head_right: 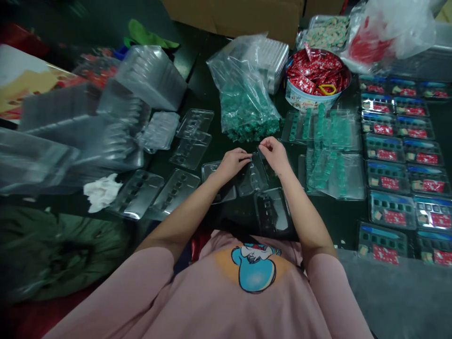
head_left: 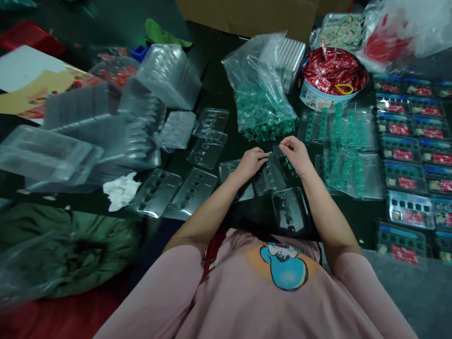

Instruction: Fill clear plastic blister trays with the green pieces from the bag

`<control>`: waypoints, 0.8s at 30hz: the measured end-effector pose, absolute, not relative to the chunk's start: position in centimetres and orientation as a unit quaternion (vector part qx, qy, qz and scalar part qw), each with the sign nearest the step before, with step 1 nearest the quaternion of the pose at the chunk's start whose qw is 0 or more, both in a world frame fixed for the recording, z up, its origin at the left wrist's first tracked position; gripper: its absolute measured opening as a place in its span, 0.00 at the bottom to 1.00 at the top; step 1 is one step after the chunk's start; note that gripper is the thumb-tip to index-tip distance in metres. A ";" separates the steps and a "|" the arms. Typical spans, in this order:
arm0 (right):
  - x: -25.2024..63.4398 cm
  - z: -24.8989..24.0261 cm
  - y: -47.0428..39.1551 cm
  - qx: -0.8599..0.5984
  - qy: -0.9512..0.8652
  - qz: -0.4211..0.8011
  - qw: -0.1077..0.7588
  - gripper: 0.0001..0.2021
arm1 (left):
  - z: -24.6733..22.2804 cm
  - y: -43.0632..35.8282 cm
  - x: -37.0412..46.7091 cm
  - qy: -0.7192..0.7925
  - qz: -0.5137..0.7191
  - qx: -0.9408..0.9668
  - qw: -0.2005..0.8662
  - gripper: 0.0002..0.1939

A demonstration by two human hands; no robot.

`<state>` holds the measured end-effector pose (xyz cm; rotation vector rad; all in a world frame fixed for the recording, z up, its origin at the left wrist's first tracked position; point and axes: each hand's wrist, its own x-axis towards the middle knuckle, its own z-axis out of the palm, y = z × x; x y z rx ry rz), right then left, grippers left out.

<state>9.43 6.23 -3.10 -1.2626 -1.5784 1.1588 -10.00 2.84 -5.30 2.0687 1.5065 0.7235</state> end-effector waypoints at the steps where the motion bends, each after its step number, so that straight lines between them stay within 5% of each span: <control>1: 9.5 -3.0 6.6 -0.508 -0.639 0.432 0.384 0.05 | -5.4 2.9 -10.0 0.548 0.263 0.757 0.240 0.10; 12: 3.9 -2.9 11.1 -0.593 -0.793 0.106 0.091 0.09 | -6.0 3.5 -9.9 0.548 0.250 0.761 0.240 0.13; 24: 4.6 -2.9 10.9 -0.536 -0.841 0.061 0.051 0.10 | -5.6 5.1 -11.2 0.591 0.436 0.588 0.340 0.14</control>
